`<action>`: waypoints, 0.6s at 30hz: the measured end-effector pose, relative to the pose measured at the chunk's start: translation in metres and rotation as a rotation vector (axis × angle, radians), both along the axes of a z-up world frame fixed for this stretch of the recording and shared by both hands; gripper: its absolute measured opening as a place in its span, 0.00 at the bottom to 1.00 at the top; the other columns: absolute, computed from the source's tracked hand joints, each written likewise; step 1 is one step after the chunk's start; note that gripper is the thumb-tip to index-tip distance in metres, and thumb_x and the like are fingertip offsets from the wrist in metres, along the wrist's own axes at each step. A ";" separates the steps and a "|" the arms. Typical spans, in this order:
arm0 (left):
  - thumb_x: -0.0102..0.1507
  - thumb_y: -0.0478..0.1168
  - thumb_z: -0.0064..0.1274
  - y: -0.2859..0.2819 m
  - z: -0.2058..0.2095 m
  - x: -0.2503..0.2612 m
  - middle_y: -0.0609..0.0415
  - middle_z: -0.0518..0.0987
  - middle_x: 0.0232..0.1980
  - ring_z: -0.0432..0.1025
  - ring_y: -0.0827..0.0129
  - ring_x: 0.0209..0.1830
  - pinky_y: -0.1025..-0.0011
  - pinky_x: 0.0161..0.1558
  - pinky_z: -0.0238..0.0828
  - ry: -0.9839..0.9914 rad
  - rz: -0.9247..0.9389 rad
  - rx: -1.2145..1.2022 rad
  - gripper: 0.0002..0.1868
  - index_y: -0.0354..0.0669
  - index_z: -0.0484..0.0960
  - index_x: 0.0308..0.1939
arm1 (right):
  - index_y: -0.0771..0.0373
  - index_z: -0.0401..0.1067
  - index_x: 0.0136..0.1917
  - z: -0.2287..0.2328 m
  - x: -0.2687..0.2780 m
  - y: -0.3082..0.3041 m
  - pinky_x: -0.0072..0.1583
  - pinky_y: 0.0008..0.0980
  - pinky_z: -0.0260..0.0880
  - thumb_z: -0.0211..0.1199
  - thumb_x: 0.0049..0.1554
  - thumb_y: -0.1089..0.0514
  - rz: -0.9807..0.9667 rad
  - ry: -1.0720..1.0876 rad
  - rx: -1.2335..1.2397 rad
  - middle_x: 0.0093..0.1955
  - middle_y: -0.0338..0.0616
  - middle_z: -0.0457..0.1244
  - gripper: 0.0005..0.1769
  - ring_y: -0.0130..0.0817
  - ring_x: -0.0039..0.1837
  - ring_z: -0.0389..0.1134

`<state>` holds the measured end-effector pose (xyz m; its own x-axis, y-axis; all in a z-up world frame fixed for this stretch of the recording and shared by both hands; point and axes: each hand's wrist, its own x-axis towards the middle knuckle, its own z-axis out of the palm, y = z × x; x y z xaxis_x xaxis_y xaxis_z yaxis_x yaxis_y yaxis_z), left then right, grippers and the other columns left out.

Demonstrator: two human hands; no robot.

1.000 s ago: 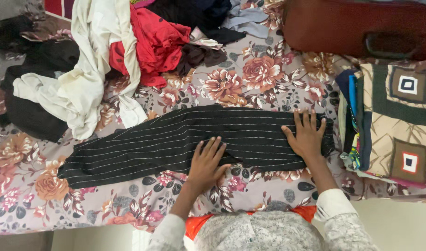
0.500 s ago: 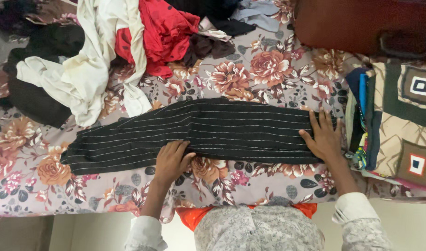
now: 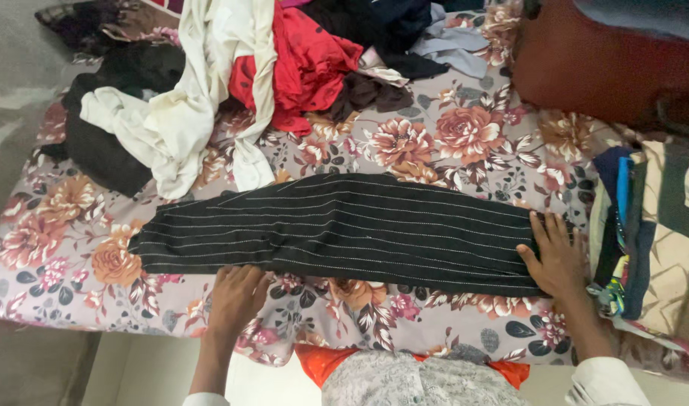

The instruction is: The person folds several pieces of clothing, including patterned fabrics and dark trousers, by hand on a bed before placing them near a suitcase.

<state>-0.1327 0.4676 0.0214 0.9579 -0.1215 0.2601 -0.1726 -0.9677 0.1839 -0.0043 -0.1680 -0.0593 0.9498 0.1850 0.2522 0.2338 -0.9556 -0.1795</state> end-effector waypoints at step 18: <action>0.62 0.36 0.58 0.241 -0.028 0.059 0.56 0.82 0.48 0.81 0.65 0.45 0.64 0.49 0.80 -0.011 0.680 -1.829 0.19 0.45 0.77 0.56 | 0.54 0.57 0.82 0.001 -0.001 0.003 0.78 0.64 0.46 0.49 0.63 0.35 0.022 -0.026 -0.006 0.82 0.54 0.52 0.40 0.53 0.83 0.49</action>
